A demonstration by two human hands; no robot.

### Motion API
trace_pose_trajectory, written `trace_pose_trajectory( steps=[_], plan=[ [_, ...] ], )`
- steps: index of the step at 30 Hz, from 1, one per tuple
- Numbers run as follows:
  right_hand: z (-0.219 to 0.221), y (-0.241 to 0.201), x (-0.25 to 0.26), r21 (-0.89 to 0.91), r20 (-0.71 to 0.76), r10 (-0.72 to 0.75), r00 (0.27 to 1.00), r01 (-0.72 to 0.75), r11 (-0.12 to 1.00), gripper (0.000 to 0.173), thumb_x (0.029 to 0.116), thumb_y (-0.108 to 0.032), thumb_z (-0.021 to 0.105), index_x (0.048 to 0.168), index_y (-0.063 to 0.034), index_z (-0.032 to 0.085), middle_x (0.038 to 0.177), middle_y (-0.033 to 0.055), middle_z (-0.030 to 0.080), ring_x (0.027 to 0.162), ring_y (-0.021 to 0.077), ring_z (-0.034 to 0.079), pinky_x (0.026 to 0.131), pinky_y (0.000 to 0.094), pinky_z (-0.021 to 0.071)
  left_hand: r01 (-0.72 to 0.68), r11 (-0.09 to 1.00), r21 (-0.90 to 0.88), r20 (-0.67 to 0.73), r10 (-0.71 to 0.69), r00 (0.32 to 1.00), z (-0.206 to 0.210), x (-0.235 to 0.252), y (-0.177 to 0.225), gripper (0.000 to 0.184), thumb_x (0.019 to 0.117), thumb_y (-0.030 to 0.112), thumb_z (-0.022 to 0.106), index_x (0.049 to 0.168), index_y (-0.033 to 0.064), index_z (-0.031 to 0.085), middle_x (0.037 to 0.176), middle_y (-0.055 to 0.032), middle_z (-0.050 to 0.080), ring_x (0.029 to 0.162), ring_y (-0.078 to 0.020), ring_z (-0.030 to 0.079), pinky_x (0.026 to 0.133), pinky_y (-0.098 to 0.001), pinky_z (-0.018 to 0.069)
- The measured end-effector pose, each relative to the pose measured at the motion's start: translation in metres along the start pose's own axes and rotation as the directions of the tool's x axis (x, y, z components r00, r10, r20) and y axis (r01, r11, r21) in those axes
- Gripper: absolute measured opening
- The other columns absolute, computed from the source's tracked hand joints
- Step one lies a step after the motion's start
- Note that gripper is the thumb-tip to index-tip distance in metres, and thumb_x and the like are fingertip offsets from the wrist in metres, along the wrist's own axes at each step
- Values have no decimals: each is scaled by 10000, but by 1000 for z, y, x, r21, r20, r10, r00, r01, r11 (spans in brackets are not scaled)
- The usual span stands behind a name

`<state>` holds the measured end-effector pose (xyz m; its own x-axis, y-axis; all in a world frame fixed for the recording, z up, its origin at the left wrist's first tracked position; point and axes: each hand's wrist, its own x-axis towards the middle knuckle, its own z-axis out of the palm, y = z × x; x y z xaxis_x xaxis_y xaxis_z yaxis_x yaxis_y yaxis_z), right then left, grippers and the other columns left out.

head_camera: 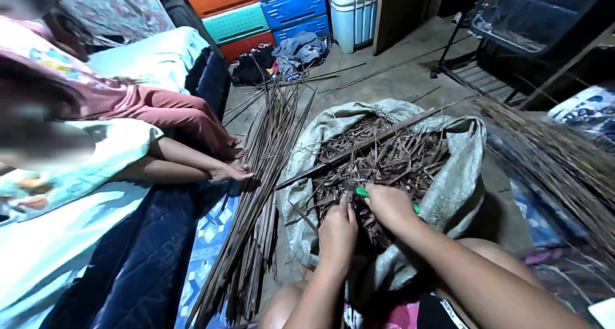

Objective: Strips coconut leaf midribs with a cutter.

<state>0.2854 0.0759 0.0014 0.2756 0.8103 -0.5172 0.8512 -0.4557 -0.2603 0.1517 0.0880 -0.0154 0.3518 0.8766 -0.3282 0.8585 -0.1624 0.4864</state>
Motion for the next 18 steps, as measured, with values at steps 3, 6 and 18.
trace_pose_trajectory(
  steps=[3,6,18],
  plan=[
    [-4,8,22,39,-48,84,995,-82,996,348,1099,-233,457,1332,-15,597,1293,234,667,1230,417,640,973,608,507,2,999,40,14,-3,1000,4,-3,5,444,1110,246,392,1520,135,521,1270,-177,694,1153,-342,681,980,-540,523],
    [-9,6,15,72,-24,54,998,-52,996,362,1099,-279,465,1322,-37,615,1284,225,672,1225,412,641,974,615,504,19,998,52,14,-20,1000,2,-2,4,447,1108,252,398,1524,142,517,1266,-174,694,1142,-337,685,971,-540,526],
    [-10,15,25,92,-58,130,990,-124,988,367,1099,-241,454,1359,-25,597,1315,229,662,1250,411,630,992,612,496,-5,998,57,4,5,1000,2,-4,6,440,1106,241,398,1515,146,531,1267,-172,695,1136,-338,688,963,-542,531]
  ],
)
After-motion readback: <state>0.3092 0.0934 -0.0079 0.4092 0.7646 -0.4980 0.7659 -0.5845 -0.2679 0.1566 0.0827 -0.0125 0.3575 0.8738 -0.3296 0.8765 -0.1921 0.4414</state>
